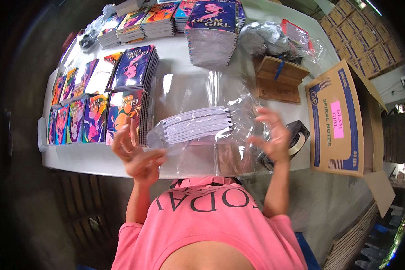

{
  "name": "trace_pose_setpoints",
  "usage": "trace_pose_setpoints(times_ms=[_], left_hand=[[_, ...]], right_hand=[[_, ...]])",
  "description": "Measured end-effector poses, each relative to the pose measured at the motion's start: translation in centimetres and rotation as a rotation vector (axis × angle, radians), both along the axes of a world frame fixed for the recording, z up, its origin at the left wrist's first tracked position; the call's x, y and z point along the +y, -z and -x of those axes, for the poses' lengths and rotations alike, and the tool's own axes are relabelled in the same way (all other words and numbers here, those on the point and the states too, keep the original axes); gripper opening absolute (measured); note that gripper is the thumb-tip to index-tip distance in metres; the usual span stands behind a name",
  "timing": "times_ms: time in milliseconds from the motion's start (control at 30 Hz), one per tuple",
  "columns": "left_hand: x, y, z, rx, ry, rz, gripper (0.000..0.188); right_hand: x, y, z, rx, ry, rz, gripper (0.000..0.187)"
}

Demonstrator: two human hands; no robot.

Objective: The person places a stack of spiral notebooks into a plastic sleeve and seals it using adhesive tape.

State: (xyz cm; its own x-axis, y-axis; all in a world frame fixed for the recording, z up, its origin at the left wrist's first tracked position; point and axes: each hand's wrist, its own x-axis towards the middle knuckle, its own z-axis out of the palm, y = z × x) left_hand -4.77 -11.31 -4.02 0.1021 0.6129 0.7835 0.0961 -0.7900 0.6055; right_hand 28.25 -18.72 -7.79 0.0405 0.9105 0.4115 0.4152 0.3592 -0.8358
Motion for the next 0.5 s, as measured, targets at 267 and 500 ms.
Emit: trace_pose_setpoints(times_ms=[267,500], left_hand=[[-1.4,5.6,2.6,0.188,-0.099,0.196,0.087],[2.9,-4.1,0.3,0.369,0.185,-0.012,0.082]], right_hand=[[-0.4,2.8,5.8,0.198,0.087,-0.068,0.095],[3.5,-6.2,6.2,-0.198,-0.047,-0.397,0.038]])
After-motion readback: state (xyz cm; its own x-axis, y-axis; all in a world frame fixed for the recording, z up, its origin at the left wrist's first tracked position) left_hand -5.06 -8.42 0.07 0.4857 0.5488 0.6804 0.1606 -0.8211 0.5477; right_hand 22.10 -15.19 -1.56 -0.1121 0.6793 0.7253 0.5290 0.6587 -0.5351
